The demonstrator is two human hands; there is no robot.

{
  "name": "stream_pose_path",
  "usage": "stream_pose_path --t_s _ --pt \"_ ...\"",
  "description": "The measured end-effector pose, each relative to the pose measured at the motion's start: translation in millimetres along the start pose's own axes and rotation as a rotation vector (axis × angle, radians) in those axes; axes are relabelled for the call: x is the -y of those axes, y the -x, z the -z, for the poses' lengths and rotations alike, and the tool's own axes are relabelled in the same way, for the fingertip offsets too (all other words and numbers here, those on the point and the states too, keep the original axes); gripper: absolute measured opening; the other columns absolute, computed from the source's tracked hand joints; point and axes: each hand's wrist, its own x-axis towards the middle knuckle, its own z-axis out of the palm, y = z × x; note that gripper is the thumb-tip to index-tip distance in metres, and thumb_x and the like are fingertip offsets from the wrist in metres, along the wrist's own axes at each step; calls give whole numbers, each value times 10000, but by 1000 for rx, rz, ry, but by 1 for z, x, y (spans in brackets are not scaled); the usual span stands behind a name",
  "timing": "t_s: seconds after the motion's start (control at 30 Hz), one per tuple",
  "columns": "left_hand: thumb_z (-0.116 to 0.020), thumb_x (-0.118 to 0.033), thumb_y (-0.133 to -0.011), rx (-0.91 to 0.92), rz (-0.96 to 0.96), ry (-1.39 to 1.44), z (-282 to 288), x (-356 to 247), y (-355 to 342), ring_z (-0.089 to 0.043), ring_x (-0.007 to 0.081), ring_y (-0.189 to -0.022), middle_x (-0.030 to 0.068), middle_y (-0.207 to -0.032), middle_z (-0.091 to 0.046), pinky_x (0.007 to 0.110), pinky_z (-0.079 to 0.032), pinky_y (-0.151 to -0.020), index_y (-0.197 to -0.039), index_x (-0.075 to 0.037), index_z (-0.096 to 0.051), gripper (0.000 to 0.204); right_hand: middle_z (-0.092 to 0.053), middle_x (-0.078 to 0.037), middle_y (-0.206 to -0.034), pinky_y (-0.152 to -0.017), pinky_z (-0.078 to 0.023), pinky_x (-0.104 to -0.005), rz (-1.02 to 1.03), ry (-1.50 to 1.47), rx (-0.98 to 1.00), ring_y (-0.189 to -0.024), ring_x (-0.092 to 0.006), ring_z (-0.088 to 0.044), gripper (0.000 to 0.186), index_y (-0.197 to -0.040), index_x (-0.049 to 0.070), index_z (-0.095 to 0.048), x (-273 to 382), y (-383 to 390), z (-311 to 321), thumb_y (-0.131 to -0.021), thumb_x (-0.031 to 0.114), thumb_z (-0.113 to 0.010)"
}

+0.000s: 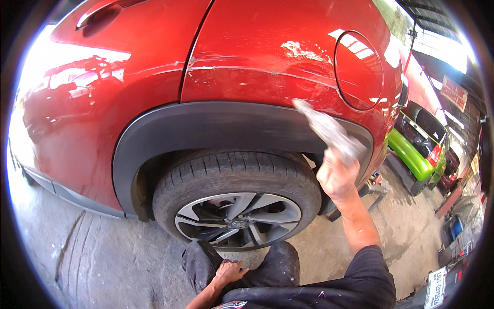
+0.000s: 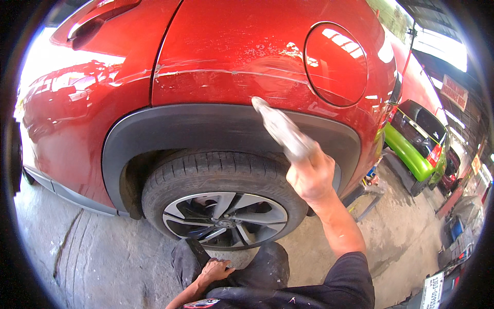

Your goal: The person uses a hammer to repeatedly tap the rear quarter panel of a red car, likely to repair a dent. They frequently pause to feel the panel with their hand to check the surface contour.

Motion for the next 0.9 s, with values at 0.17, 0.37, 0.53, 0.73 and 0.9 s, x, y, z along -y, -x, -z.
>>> stream_pose_path --t_s 0.17,0.37,0.53,0.73,0.9 --pt "-589 -468 -917 9 -29 6 2 0 -3 -709 395 -839 208 -916 -731 476 -520 -881 -1003 -38 -710 455 -596 -117 -811 -574 -464 -313 -22 42 -221 -591 -188 -525 761 -1607 130 -171 -10 28 6 -945 -100 -468" --pt "-599 -471 -910 23 1 -5 5 -4 -1 -702 399 -884 219 -943 -727 477 -519 -900 -1052 -45 -716 464 -576 -125 -799 -530 -434 -295 -133 59 -204 -577 -177 -486 545 -1496 -29 -323 -20 45 3 -976 -52 -483" --pt "-597 -475 -915 66 12 -43 13 -8 -2 -698 389 -927 211 -978 -729 479 -517 -911 -1133 -59 -713 484 -608 -164 -785 -545 -472 -331 -158 21 -409 -588 -239 -564 427 -1384 -87 -444 -21 51 1 -967 -42 -523" --pt "-575 -506 -929 87 11 -27 12 -8 -5 -696 410 -915 227 -957 -727 480 -521 -913 -1202 -86 -694 515 -663 -243 -974 -627 -563 -390 -296 -1 -323 -706 -345 -672 497 -1332 -14 -525 -19 68 7 -849 -92 -613" --pt "-589 -497 -922 71 2 -37 15 -11 -2 -700 410 -886 228 -906 -727 479 -537 -878 -1196 -85 -697 506 -668 -219 -973 -647 -562 -383 -300 9 -176 -713 -334 -678 380 -1237 -19 -589 -20 68 13 -864 -92 -608"
